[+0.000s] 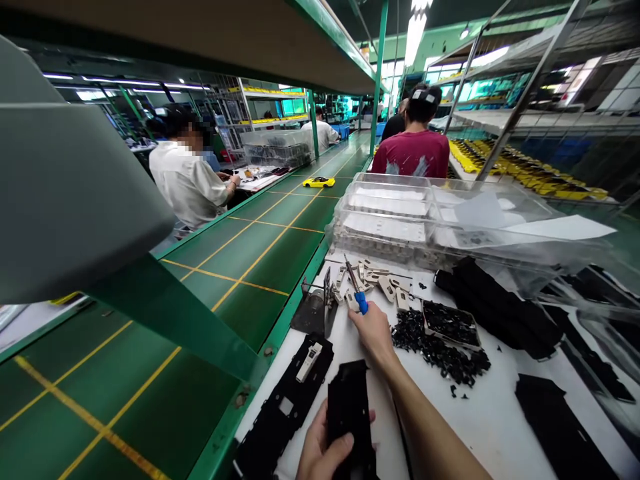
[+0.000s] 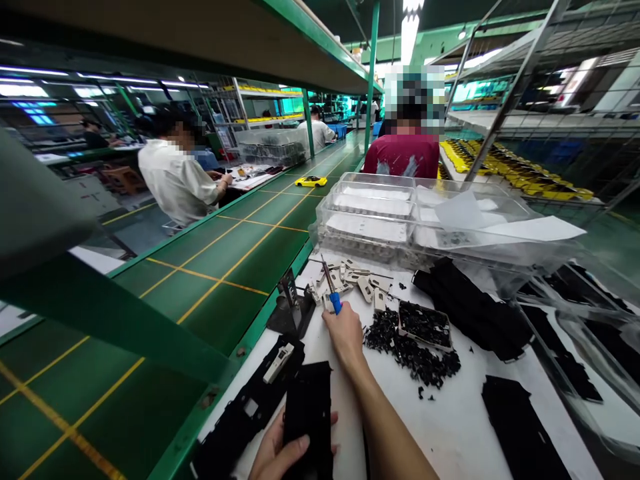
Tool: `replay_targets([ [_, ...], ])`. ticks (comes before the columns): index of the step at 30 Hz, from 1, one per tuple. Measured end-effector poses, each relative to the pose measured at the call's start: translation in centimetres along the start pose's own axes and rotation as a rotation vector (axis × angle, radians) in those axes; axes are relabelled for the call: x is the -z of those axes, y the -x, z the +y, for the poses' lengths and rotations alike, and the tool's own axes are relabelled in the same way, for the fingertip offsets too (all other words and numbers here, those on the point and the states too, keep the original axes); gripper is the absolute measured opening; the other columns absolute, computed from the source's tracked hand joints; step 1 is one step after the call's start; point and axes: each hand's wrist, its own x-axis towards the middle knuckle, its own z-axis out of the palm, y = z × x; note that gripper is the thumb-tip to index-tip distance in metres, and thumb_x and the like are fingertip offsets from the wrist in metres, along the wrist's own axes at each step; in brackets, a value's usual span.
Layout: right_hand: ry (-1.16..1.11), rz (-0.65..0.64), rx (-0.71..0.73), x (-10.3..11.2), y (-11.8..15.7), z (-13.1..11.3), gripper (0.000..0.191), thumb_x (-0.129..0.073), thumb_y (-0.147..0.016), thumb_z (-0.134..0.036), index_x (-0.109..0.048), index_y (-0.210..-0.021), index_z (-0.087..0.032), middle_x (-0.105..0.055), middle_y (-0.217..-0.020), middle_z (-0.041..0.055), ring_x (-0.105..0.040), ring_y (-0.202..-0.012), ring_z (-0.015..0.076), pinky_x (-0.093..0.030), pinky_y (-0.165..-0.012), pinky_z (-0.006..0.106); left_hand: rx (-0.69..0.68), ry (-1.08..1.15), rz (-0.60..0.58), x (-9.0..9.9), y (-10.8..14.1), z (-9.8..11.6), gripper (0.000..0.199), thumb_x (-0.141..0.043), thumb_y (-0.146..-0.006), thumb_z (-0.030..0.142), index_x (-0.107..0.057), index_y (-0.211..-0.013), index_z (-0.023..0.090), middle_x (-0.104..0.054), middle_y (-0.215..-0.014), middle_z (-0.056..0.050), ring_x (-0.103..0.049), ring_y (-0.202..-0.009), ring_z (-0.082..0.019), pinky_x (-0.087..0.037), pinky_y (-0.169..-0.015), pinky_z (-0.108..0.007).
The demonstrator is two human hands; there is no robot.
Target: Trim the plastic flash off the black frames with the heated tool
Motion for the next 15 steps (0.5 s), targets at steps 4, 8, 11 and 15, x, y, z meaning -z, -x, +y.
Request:
replay_targets([
  [4, -0.197, -0.073, -0.057, 4.8, 4.8, 1.7, 0.039, -0.056, -0.083, -0.059, -0.055, -0.088, -0.02, -0.036, -0.052, -0.0076, -0.035, -0.043, 0.0117, -0.028, -0.041, 0.024, 0.044, 0.179, 0.093, -3.5, -1.6, 1.2, 0.051, -0.066, -0.076, 0.02, -0.056, -0.126, 0.017, -0.072, -0.117, -0.017, -0.072, -0.097, -0.033, -0.054, -0.079, -0.04],
  [8, -0.585, -0.291, -0.231, 8.5, 10.6, 4.1, 0.051, -0.065, -0.076, -0.067, -0.056, -0.09, -0.019, -0.022, -0.046, -0.0138, -0.015, -0.036, 0.0055, -0.013, -0.033, 0.02, 0.112, 0.26, 0.073, -7.9, -3.1, 2.4, 0.031, -0.063, -0.083, 0.026, -0.068, -0.109, 0.01, -0.073, -0.114, -0.017, -0.071, -0.099, -0.031, -0.055, -0.087, -0.04],
  [11, -0.663, -0.246, -0.244, 9.2, 12.5, 5.2, 0.051, -0.071, -0.072, -0.066, -0.061, -0.076, -0.016, -0.031, -0.041, -0.0105, -0.022, -0.035, 0.0051, -0.02, -0.034, 0.02, 0.1, 0.295, -0.007, -10.4, -3.3, 1.9, 0.03, -0.065, -0.083, 0.024, -0.069, -0.11, 0.011, -0.073, -0.114, -0.014, -0.069, -0.106, -0.031, -0.053, -0.094, -0.039],
  [15, -0.479, 0.061, -0.119, 9.2, 13.0, 5.9, 0.046, -0.068, -0.079, -0.06, -0.069, -0.069, -0.015, -0.066, -0.065, 0.0064, -0.059, -0.061, 0.017, -0.049, -0.058, 0.026, 0.046, 0.226, -0.053, -11.9, -3.1, 0.3, 0.045, -0.071, -0.082, 0.025, -0.063, -0.126, 0.019, -0.071, -0.122, -0.011, -0.062, -0.119, -0.029, -0.047, -0.104, -0.038],
])
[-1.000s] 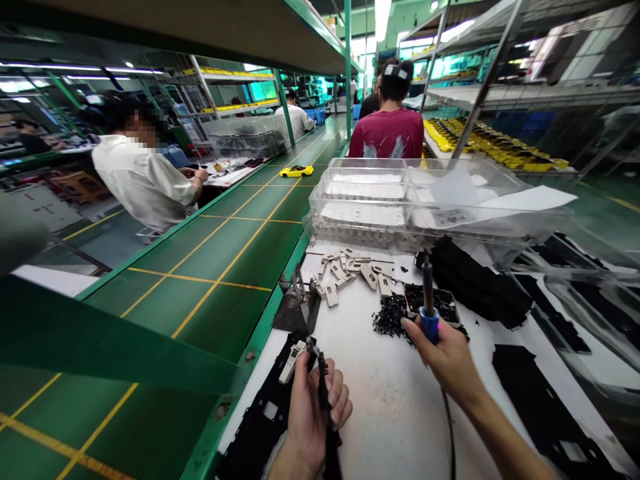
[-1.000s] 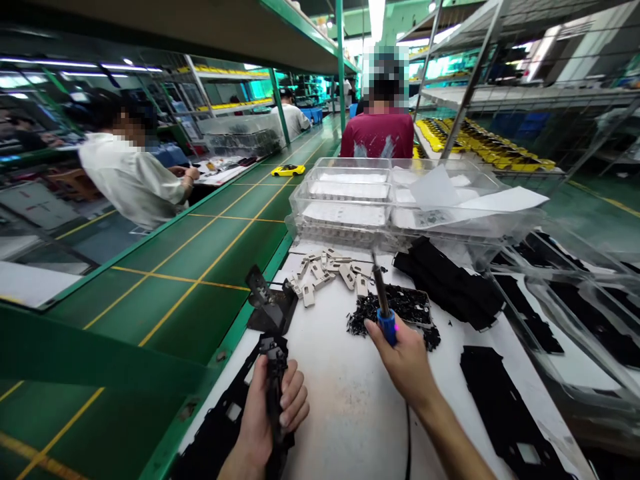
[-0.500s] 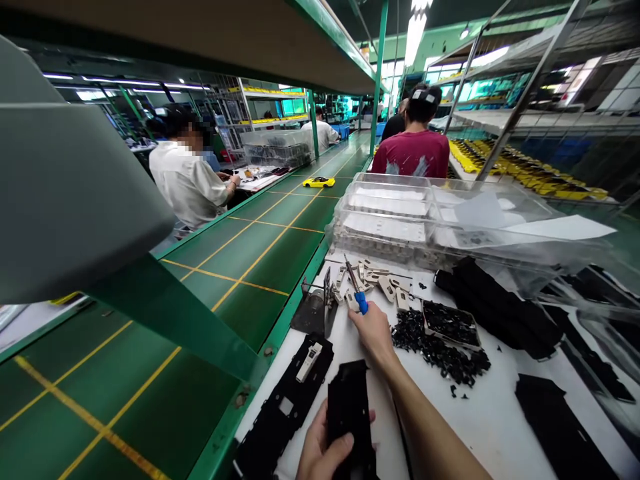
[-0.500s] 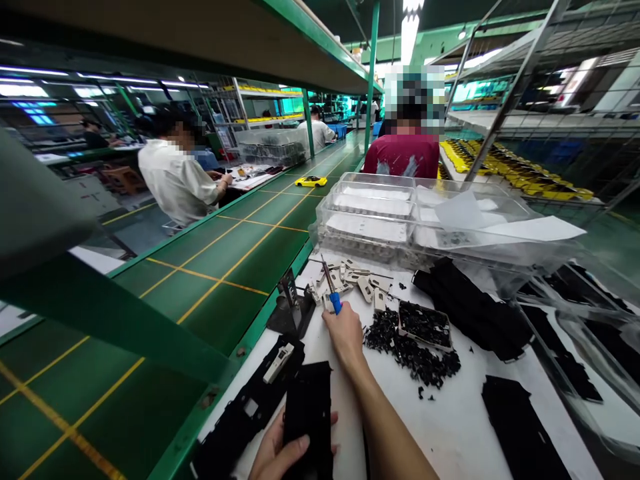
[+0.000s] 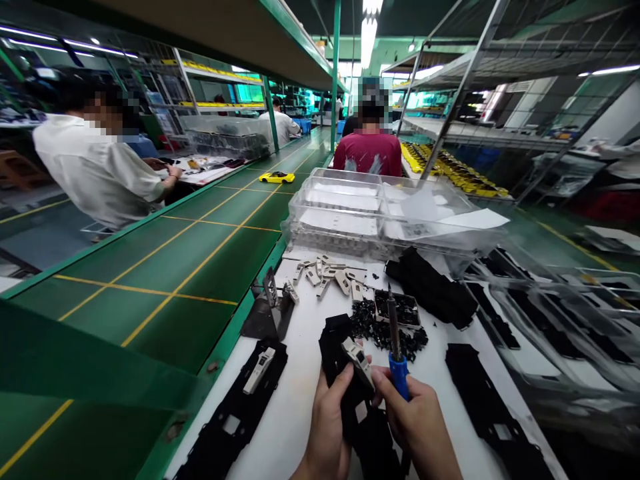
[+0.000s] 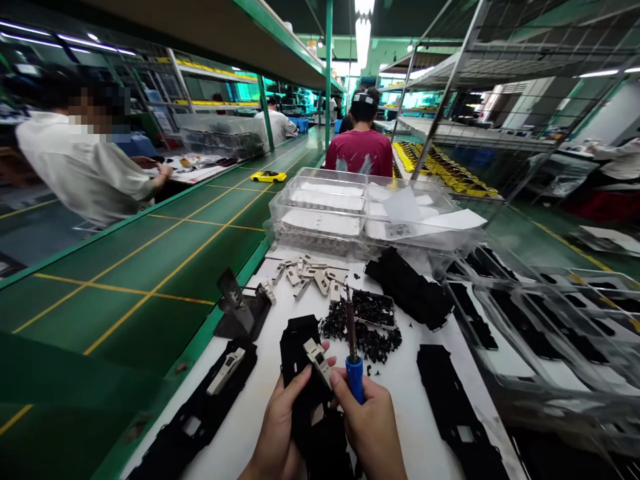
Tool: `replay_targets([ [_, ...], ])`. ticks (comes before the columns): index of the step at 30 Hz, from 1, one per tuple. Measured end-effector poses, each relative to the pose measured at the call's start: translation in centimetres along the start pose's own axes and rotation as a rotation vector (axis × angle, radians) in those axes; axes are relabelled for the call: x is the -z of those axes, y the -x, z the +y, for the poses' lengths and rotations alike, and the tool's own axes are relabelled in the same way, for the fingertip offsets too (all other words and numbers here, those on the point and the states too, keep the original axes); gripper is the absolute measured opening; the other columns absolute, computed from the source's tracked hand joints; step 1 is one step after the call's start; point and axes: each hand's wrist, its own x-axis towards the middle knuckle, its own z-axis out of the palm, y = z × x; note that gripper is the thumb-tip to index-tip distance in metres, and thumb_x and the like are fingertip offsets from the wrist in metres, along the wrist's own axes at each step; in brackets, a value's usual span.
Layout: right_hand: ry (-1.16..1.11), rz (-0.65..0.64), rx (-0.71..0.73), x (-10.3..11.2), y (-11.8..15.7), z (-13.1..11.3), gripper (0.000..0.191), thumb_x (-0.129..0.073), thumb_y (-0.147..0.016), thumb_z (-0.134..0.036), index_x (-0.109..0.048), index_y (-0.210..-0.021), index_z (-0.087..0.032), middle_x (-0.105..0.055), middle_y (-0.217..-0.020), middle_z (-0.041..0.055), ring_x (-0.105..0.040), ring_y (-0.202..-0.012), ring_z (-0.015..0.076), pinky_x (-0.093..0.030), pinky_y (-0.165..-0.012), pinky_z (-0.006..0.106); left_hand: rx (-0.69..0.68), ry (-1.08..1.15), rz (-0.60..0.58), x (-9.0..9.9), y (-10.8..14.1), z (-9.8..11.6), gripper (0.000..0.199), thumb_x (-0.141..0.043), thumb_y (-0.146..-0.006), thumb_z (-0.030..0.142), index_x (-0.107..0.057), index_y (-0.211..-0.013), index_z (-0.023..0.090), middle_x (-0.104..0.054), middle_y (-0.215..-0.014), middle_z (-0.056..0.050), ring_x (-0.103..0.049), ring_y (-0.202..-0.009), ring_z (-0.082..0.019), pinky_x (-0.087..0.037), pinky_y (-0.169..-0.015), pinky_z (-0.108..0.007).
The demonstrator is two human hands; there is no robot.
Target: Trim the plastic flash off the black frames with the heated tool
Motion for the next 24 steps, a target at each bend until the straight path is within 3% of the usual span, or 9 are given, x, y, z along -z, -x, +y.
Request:
replay_targets([
  [2, 0.045, 0.045, 0.049, 0.1, 0.2, 0.2, 0.042, -0.067, -0.081, -0.057, -0.074, -0.087, -0.016, -0.072, -0.085, 0.0089, -0.065, -0.083, 0.024, -0.053, -0.073, 0.03, -0.046, -0.041, -0.016, -0.1, -0.1, -0.6, 0.052, -0.073, -0.081, 0.026, -0.059, -0.131, 0.021, -0.069, -0.126, -0.01, -0.06, -0.123, -0.028, -0.044, -0.107, -0.038],
  [4, 0.074, 0.056, 0.096, 0.2, 0.4, 0.3, 0.042, -0.068, -0.081, -0.055, -0.075, -0.098, -0.017, -0.072, -0.091, 0.0086, -0.065, -0.09, 0.026, -0.052, -0.079, 0.032, -0.093, -0.095, -0.015, -0.2, -0.3, -0.9, 0.057, -0.075, -0.08, 0.027, -0.057, -0.134, 0.022, -0.068, -0.128, -0.009, -0.058, -0.126, -0.027, -0.041, -0.11, -0.037],
  [7, 0.11, 0.066, 0.127, 0.3, 0.7, 0.5, 0.039, -0.068, -0.08, -0.055, -0.072, -0.086, -0.017, -0.068, -0.077, 0.0052, -0.061, -0.071, 0.0207, -0.05, -0.066, 0.028, -0.103, -0.162, 0.009, -0.3, -0.3, -1.0, 0.057, -0.077, -0.078, 0.028, -0.058, -0.132, 0.023, -0.072, -0.12, -0.009, -0.058, -0.125, -0.027, -0.039, -0.111, -0.037],
  [9, 0.124, 0.086, 0.129, 0.3, 0.7, 0.4, 0.039, -0.065, -0.083, -0.056, -0.066, -0.074, -0.017, -0.058, -0.064, 0.0006, -0.051, -0.058, 0.0157, -0.043, -0.054, 0.025, -0.072, -0.15, 0.007, -0.4, -0.1, -0.9, 0.047, -0.076, -0.079, 0.029, -0.065, -0.124, 0.021, -0.075, -0.111, -0.008, -0.06, -0.122, -0.028, -0.041, -0.109, -0.037],
  [12, 0.139, 0.102, 0.166, 0.4, 0.7, 0.0, 0.041, -0.062, -0.086, -0.055, -0.058, -0.067, -0.019, -0.047, -0.058, -0.003, -0.042, -0.054, 0.0129, -0.038, -0.05, 0.023, 0.0, -0.065, -0.019, -0.4, 0.4, -0.9, 0.031, -0.069, -0.083, 0.034, -0.073, -0.107, 0.016, -0.077, -0.101, -0.009, -0.065, -0.115, -0.029, -0.046, -0.105, -0.038],
  [14, 0.147, 0.111, 0.197, 0.3, 0.7, -0.4, 0.041, -0.06, -0.087, -0.055, -0.055, -0.067, -0.02, -0.044, -0.058, -0.0034, -0.039, -0.054, 0.0127, -0.038, -0.051, 0.024, 0.059, -0.005, -0.065, -0.3, 0.5, -0.9, 0.034, -0.063, -0.087, 0.04, -0.075, -0.104, 0.014, -0.077, -0.1, -0.01, -0.066, -0.111, -0.03, -0.047, -0.104, -0.04],
  [19, 0.166, 0.119, 0.212, 0.3, 0.8, -1.3, 0.041, -0.057, -0.089, -0.055, -0.054, -0.069, -0.02, -0.041, -0.06, -0.0036, -0.035, -0.055, 0.0128, -0.034, -0.05, 0.025, 0.202, 0.065, -0.262, -0.3, 0.5, -0.7, 0.052, -0.051, -0.093, 0.052, -0.069, -0.123, 0.013, -0.077, -0.107, -0.013, -0.065, -0.115, -0.031, -0.043, -0.108, -0.044],
  [24, 0.164, 0.087, 0.177, 0.5, 1.2, -1.8, 0.04, -0.055, -0.09, -0.054, -0.052, -0.07, -0.02, -0.036, -0.059, -0.0053, -0.032, -0.054, 0.0117, -0.027, -0.049, 0.025, 0.242, -0.003, -0.323, -0.8, 0.6, -0.7, 0.061, -0.049, -0.092, 0.058, -0.062, -0.132, 0.014, -0.073, -0.117, -0.014, -0.059, -0.122, -0.033, -0.036, -0.113, -0.046],
])
